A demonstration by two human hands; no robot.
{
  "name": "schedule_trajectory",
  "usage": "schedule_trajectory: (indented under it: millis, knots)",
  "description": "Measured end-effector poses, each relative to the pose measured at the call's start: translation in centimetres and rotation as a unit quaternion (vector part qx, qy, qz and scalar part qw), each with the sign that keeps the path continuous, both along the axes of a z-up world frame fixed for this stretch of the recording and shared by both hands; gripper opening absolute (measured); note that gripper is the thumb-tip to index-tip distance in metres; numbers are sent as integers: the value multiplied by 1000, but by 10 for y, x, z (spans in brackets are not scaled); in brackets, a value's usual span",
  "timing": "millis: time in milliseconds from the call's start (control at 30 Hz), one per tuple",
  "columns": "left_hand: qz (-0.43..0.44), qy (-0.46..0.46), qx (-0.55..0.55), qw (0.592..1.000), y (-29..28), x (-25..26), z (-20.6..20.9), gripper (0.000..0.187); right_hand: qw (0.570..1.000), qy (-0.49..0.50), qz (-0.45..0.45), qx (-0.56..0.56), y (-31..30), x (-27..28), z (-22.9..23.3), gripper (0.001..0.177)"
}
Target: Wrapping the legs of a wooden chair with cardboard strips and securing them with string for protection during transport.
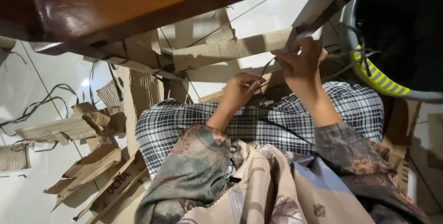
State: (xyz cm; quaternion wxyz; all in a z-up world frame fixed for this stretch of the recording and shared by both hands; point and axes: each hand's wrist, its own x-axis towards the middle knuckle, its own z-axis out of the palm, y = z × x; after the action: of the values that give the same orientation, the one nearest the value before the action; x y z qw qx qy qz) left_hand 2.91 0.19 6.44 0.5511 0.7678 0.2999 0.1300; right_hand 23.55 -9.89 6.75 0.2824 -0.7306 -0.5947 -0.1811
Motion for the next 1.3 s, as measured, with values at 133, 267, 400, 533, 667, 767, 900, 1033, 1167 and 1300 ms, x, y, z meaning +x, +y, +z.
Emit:
schedule_trajectory:
  millis: [133,267,400,533,667,767,900,1033,1167,1300]
  knots:
    - [88,-61,-122,987,6,12,-6,22,997,12,40,63,38,0,-12,41]
    - [190,-95,-166,963,29,19,-21,21,985,160,6,65,58,-24,-19,47]
    - [203,-81,-210,953,29,27,-42,25,983,177,-21,39,60,-23,-56,19]
    - [177,-79,-143,971,29,28,-20,24,955,292,-36,-47,59,-32,-58,14]
    - [149,-90,-76,982,26,25,-6,28,864,503,5,-18,62,-39,-13,22]
    - [142,-72,46,986,21,28,-5,20,886,459,70,25,58,-22,-38,19]
    - [105,-50,68,991,14,27,-23,23,888,441,123,45,69,-29,3,11]
    - [116,-41,-52,991,14,27,0,26,932,296,185,101,84,-28,11,14]
    - [136,-23,-146,980,19,31,-31,32,953,253,143,83,98,-19,-19,13]
    - [141,10,-173,975,12,28,-31,35,968,231,73,59,108,-17,-70,24]
